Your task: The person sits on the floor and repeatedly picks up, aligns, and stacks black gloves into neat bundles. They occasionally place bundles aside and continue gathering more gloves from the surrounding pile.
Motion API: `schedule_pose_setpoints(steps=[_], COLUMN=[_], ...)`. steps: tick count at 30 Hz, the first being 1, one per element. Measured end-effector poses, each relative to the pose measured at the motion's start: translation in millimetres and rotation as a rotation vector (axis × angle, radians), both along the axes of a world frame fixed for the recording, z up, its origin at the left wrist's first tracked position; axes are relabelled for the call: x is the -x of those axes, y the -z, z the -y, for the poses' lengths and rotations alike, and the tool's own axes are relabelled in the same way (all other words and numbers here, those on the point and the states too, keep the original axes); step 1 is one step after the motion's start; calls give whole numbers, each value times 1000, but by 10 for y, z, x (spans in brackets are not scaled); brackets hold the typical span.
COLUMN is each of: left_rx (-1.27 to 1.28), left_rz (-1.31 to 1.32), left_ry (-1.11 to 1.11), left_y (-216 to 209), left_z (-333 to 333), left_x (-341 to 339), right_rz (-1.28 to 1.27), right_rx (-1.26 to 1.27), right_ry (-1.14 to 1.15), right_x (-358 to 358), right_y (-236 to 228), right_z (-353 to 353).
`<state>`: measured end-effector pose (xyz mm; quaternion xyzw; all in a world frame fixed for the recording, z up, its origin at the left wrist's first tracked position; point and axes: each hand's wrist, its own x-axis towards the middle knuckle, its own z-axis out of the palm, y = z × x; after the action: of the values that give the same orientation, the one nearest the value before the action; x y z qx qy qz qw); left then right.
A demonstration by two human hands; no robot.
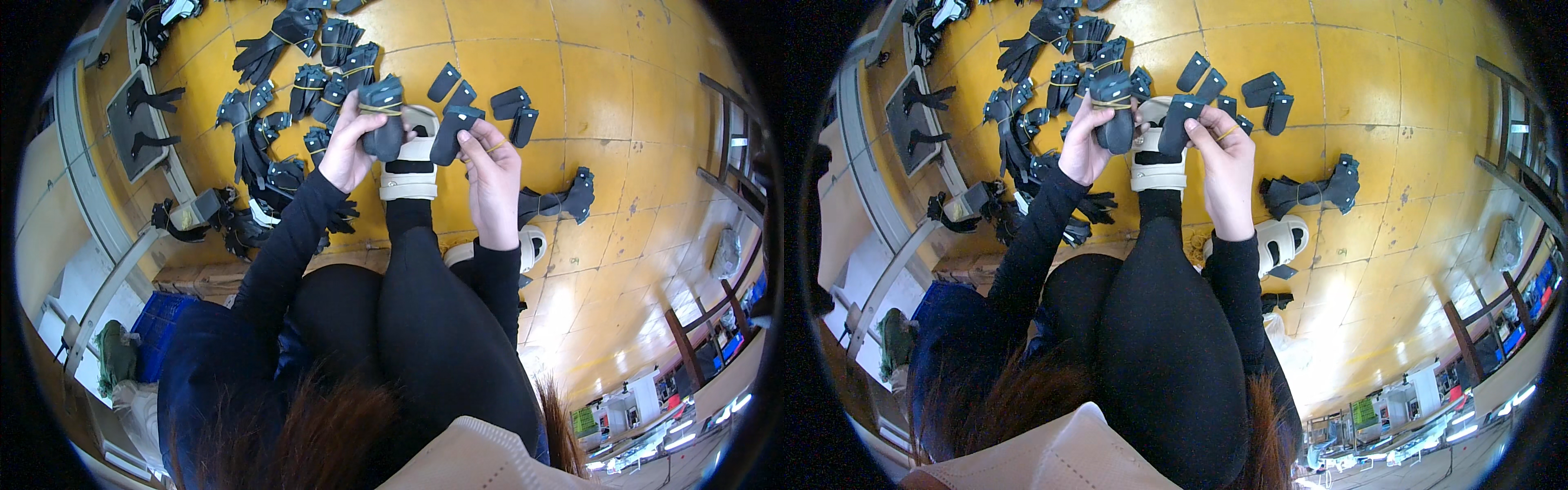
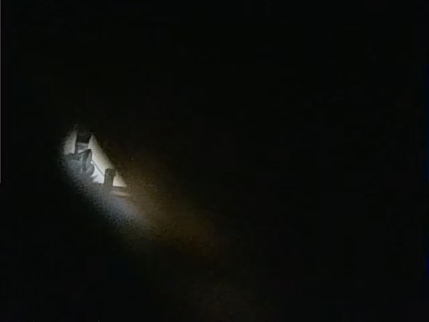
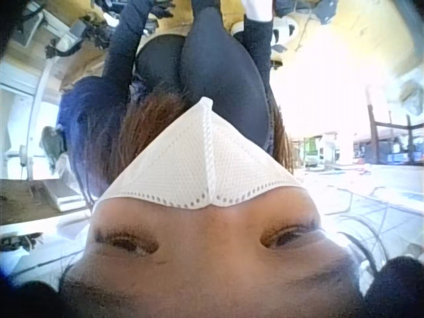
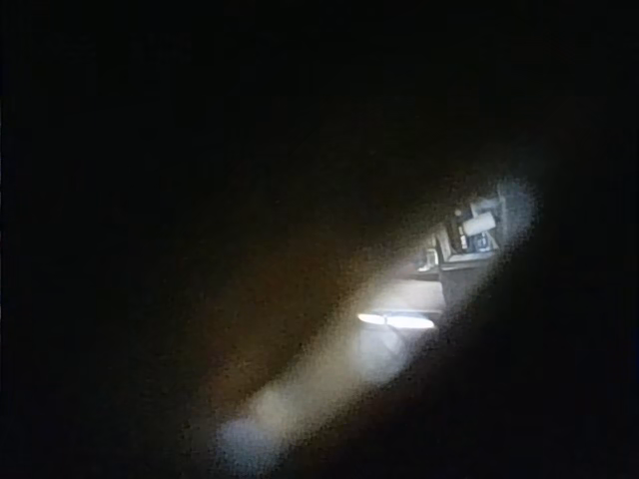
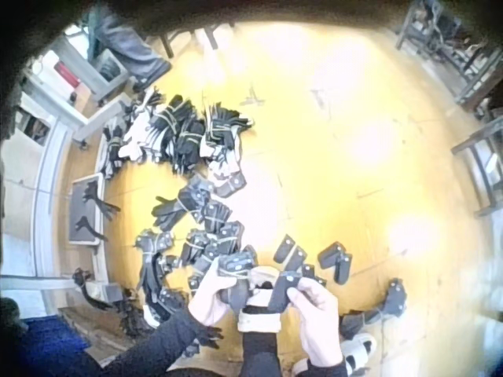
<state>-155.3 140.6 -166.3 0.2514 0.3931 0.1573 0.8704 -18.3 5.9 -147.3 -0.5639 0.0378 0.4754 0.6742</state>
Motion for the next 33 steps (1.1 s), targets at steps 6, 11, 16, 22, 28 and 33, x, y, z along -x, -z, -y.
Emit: schedule_pose_setpoints(steps=[6, 11, 16, 22, 28, 33], left_rx=[-64, 143, 435, 351, 409, 400], left_rz=[158, 287, 500, 294, 334, 362], left_ry=[82, 90, 39, 91, -42, -216], left_y=[-238, -238, -189, -201, -279, -250], left_z=[-22, -60, -100, -105, -132, -317], left_x=[-332, -365, -278, -252, -181, -100], right_rz=[86, 77, 241, 928, 440, -80], right_rx=[-42, -67, 7, 189, 273, 101], right_ry=[-18, 176, 163, -337, -270, -86], right_x=[-137, -220, -213, -224, -140, -214], right_y=[-402, -271, -419, -297, -42, -102], right_z=[-75, -23, -142, -119, -121, -36])
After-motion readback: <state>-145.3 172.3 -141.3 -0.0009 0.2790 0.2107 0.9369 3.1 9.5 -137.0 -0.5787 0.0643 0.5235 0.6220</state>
